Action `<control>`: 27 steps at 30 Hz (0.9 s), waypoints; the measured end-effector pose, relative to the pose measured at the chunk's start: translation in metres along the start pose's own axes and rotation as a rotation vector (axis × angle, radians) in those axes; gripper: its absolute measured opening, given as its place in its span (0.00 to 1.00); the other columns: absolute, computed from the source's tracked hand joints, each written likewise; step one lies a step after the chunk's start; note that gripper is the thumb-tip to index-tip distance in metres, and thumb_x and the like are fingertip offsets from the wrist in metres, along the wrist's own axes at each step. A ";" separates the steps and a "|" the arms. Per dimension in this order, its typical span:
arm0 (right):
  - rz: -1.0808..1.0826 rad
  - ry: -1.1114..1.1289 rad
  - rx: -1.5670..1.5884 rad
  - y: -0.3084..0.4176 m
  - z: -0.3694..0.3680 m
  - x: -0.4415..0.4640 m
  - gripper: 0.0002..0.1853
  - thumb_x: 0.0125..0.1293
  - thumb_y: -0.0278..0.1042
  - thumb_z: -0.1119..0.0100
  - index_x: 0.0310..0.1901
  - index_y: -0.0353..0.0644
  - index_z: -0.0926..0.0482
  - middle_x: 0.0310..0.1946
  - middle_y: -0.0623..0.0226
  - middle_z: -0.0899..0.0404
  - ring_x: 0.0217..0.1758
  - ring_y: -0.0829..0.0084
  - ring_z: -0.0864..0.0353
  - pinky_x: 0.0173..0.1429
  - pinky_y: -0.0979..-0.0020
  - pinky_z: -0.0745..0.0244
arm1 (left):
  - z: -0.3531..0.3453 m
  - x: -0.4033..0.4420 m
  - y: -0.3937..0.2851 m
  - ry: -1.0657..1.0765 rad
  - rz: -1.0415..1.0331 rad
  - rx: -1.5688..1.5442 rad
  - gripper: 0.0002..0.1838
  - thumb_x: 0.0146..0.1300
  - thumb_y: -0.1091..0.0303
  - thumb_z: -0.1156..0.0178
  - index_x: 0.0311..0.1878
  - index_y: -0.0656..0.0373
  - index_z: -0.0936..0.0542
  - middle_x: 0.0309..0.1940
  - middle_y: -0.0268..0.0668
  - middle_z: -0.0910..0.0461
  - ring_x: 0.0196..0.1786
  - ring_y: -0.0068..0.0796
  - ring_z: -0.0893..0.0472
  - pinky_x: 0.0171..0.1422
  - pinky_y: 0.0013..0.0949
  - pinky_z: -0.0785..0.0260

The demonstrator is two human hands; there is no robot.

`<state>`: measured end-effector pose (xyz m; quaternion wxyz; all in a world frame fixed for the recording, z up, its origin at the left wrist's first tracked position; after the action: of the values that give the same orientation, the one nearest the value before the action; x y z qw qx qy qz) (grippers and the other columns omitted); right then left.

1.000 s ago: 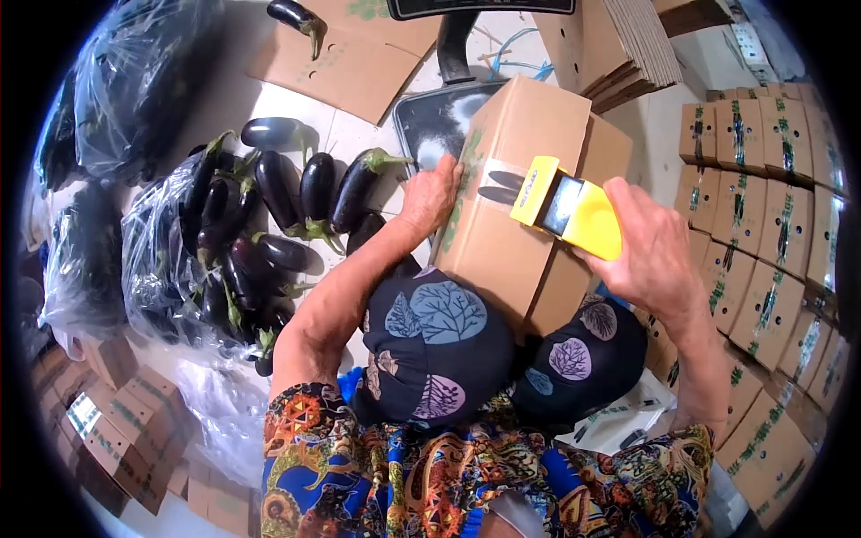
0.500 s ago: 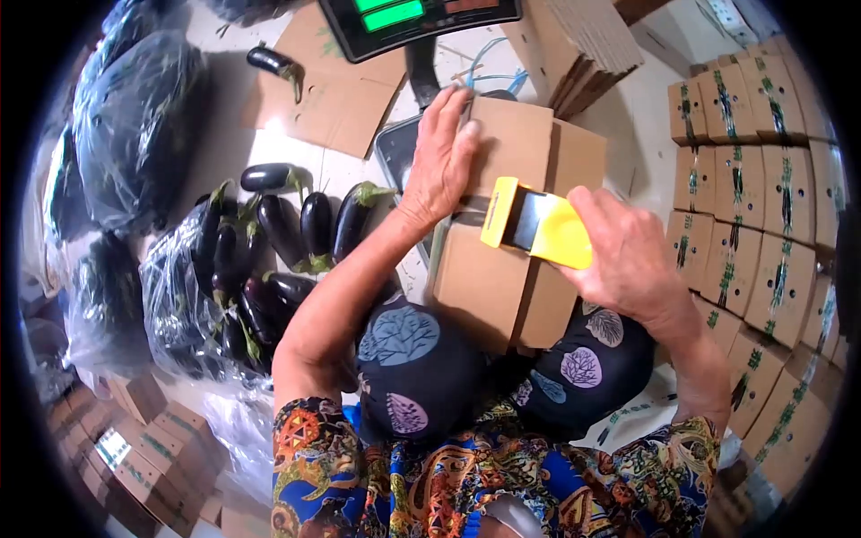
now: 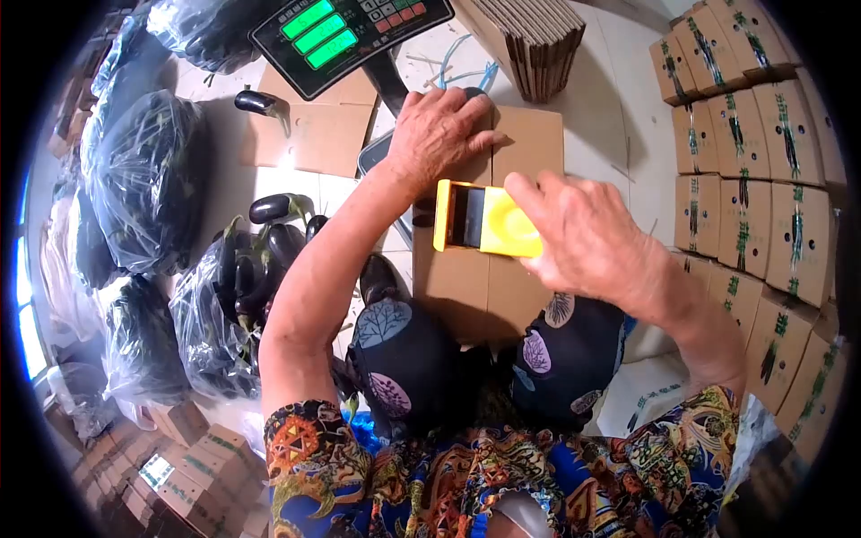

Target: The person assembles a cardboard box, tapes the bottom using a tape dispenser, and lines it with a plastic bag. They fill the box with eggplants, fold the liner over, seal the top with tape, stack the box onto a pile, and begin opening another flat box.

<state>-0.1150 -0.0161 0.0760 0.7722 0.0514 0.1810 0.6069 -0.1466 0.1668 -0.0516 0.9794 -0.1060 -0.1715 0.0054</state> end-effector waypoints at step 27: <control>-0.257 -0.253 0.344 -0.124 -0.139 -0.096 0.33 0.43 0.29 0.24 0.50 0.39 0.34 0.39 0.47 0.22 0.42 0.45 0.18 0.45 0.55 0.20 | -0.063 -0.128 -0.010 0.288 0.978 -1.770 0.21 0.75 0.61 0.50 0.64 0.63 0.29 0.53 0.43 0.20 0.51 0.30 0.18 0.55 0.33 0.23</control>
<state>-0.0673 -0.1592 -0.0692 0.8393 0.2344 0.1886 0.4528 -0.2459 0.1385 -0.1502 0.4514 -0.8499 0.0675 0.2631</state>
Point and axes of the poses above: each hand's wrist, its own x-axis towards the middle knuckle, its own z-axis out of the back of the hand, y = z × x, the point moved 2 cm from there along x, towards the middle knuckle
